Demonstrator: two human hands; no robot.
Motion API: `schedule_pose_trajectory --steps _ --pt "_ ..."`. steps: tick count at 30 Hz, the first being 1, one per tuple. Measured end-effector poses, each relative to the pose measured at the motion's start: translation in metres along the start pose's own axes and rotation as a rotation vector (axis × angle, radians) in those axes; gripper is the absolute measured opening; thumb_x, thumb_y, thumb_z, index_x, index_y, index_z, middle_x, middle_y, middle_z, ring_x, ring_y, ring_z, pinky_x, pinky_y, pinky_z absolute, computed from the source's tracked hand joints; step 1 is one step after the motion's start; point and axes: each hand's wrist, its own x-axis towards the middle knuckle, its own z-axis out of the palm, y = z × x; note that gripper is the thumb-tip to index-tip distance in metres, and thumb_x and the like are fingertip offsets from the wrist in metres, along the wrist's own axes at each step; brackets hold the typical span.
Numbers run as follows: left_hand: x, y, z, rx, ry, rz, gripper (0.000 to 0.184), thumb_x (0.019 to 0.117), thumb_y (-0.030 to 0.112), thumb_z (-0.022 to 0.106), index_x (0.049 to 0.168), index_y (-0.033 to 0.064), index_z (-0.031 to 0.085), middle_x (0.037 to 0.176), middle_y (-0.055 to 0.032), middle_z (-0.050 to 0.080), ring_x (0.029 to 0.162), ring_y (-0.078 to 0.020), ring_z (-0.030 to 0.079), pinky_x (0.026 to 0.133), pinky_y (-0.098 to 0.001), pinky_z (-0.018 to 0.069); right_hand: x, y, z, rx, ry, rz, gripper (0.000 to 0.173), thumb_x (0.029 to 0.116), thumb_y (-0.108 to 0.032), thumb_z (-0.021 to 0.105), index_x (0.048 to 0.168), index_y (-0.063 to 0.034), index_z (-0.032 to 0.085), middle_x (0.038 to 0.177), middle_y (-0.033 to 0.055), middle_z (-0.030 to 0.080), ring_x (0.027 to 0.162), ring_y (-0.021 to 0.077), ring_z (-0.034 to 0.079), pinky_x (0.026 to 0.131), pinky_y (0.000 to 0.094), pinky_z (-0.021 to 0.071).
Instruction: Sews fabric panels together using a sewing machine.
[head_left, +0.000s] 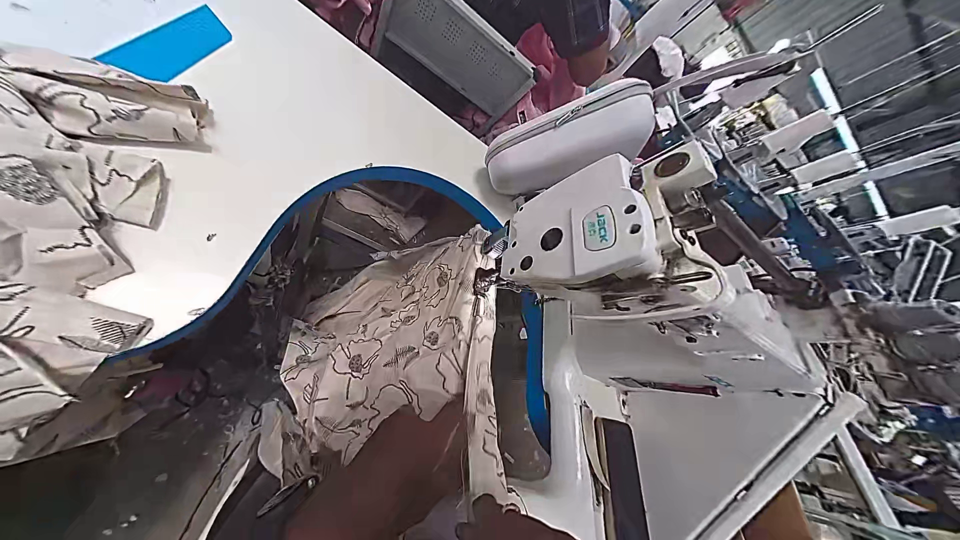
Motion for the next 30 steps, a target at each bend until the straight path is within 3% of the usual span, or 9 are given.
schedule_pose_trajectory --steps 2,4,7,9,12,16,20,24,30 --pt "-0.002 -0.001 0.0 0.03 0.08 0.053 0.06 0.089 0.008 0.07 0.145 -0.0036 0.052 0.066 -0.0205 0.064 0.058 -0.0399 0.065 0.059 -0.0553 0.0525 0.006 0.003 0.0 -0.005 0.015 -0.035 0.026 0.0967 -0.019 0.061 0.083 0.0018 0.07 0.065 0.0164 0.066 0.062 0.0342 0.07 0.053 0.0476 0.0533" --pt "0.001 -0.008 0.004 0.033 0.144 0.11 0.055 0.0898 0.008 0.068 0.142 -0.0051 0.055 0.062 -0.0191 0.063 0.055 -0.0384 0.064 0.056 -0.0542 0.0521 0.007 0.006 0.008 0.027 -0.036 -0.029 0.023 0.0972 -0.015 0.061 0.09 0.0041 0.071 0.071 0.019 0.069 0.069 0.0373 0.072 0.067 0.0537 0.0569" --pt "0.005 -0.012 0.012 0.049 0.177 0.154 0.046 0.0966 0.016 0.062 0.137 -0.0049 0.058 0.059 -0.0151 0.06 0.052 -0.0335 0.062 0.053 -0.049 0.051 0.008 0.006 0.001 -0.033 0.006 -0.01 0.022 0.0953 -0.016 0.061 0.086 0.0015 0.07 0.063 0.0161 0.065 0.059 0.035 0.07 0.05 0.0481 0.0529" --pt "0.009 -0.015 0.013 0.012 0.177 0.204 0.037 0.0942 0.011 0.062 0.127 -0.0068 0.063 0.062 -0.0167 0.062 0.055 -0.0336 0.064 0.055 -0.049 0.0515 0.009 0.009 0.001 0.0 0.021 -0.058 0.023 0.0941 -0.018 0.063 0.081 -0.0006 0.071 0.064 0.0147 0.065 0.061 0.0332 0.07 0.051 0.0473 0.0528" --pt "0.019 -0.021 -0.003 -0.06 0.082 0.231 0.04 0.094 0.008 0.062 0.13 -0.0099 0.061 0.073 -0.0225 0.066 0.066 -0.0379 0.066 0.064 -0.0531 0.0514 0.015 0.017 0.013 0.072 -0.041 -0.066 0.018 0.0935 -0.016 0.065 0.086 -0.0011 0.073 0.075 0.0169 0.069 0.07 0.036 0.071 0.06 0.053 0.0534" --pt "0.018 -0.024 0.0 -0.066 0.083 0.214 0.034 0.0966 0.012 0.062 0.126 -0.0055 0.065 0.07 -0.0194 0.064 0.064 -0.0346 0.064 0.062 -0.0506 0.0503 0.015 0.018 0.002 0.033 0.033 -0.087 0.022 0.0937 -0.018 0.064 0.08 -0.0036 0.072 0.069 0.0132 0.067 0.065 0.0316 0.07 0.051 0.0458 0.0521" --pt "0.019 -0.023 0.004 0.045 0.208 0.221 0.03 0.0986 0.013 0.058 0.122 -0.0027 0.068 0.061 -0.0167 0.061 0.056 -0.0355 0.064 0.056 -0.0522 0.0501 0.015 0.023 0.016 0.112 0.001 -0.093 0.021 0.0964 -0.017 0.061 0.088 -0.0013 0.072 0.07 0.0159 0.067 0.066 0.0353 0.07 0.056 0.0505 0.0537" --pt "0.02 -0.021 0.015 0.175 0.417 0.285 0.02 0.0942 0.013 0.055 0.094 -0.0002 0.07 0.051 -0.0098 0.053 0.043 -0.0275 0.057 0.043 -0.0426 0.0453 0.014 0.003 0.001 -0.079 0.239 -0.037 0.011 0.0898 -0.008 0.065 0.084 -0.0031 0.073 0.066 0.0133 0.066 0.057 0.0294 0.068 0.044 0.0401 0.0506" --pt "0.016 -0.02 0.04 0.275 0.676 0.296 0.013 0.0868 0.014 0.059 0.083 0.0075 0.07 0.051 -0.0036 0.055 0.039 -0.0206 0.056 0.034 -0.0364 0.0418 0.029 -0.005 0.018 -0.193 0.454 0.001 0.013 0.0859 -0.003 0.065 0.089 -0.0007 0.077 0.07 0.0118 0.069 0.054 0.0226 0.066 0.045 0.0316 0.0499"
